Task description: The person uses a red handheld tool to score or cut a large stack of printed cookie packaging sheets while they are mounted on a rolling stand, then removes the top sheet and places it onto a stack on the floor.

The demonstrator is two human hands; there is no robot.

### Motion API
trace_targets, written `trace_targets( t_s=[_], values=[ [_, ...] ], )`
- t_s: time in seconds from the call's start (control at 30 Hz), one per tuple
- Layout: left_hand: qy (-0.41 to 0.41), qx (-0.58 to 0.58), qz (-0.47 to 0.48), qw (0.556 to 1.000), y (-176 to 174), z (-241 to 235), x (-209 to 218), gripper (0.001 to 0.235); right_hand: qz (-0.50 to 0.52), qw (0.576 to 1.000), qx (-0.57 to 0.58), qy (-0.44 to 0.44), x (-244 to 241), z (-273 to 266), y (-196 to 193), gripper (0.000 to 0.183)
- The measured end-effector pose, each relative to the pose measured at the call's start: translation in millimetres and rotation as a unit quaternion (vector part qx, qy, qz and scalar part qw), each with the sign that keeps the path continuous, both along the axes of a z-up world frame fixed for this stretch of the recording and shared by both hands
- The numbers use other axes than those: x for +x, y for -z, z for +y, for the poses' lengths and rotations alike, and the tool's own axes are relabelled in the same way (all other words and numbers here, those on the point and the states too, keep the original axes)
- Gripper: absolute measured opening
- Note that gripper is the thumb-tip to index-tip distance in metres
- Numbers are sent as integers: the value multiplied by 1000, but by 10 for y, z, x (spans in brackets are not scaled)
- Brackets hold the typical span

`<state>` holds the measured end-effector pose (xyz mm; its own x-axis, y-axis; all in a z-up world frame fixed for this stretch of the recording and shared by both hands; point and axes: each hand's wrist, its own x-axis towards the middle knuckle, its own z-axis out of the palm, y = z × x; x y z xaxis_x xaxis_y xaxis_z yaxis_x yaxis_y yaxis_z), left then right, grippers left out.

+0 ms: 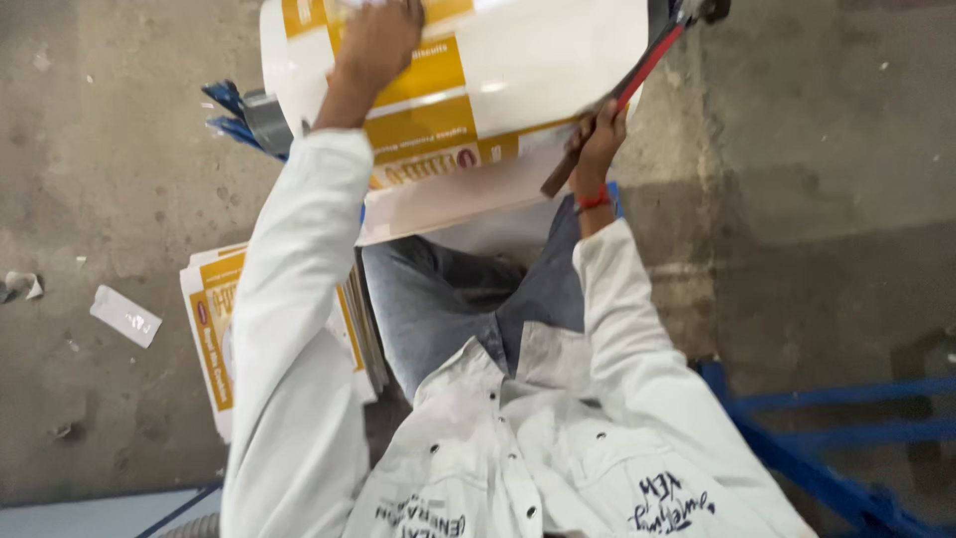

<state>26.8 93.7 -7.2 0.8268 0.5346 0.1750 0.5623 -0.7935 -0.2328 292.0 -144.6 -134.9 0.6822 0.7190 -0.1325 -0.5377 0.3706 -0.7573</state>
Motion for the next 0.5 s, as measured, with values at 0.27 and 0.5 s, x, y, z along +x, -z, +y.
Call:
trace_targets(
  t_s=[0.27,0.5],
  values=[
    [7,202,34,979,-207,-890,-171,52,-82,942,-199,-257,-1191,139,15,24],
    [13,78,-14,997,-150,-749,-220,46,-668,684,-31,-291,-927,-31,-509,16]
  ],
)
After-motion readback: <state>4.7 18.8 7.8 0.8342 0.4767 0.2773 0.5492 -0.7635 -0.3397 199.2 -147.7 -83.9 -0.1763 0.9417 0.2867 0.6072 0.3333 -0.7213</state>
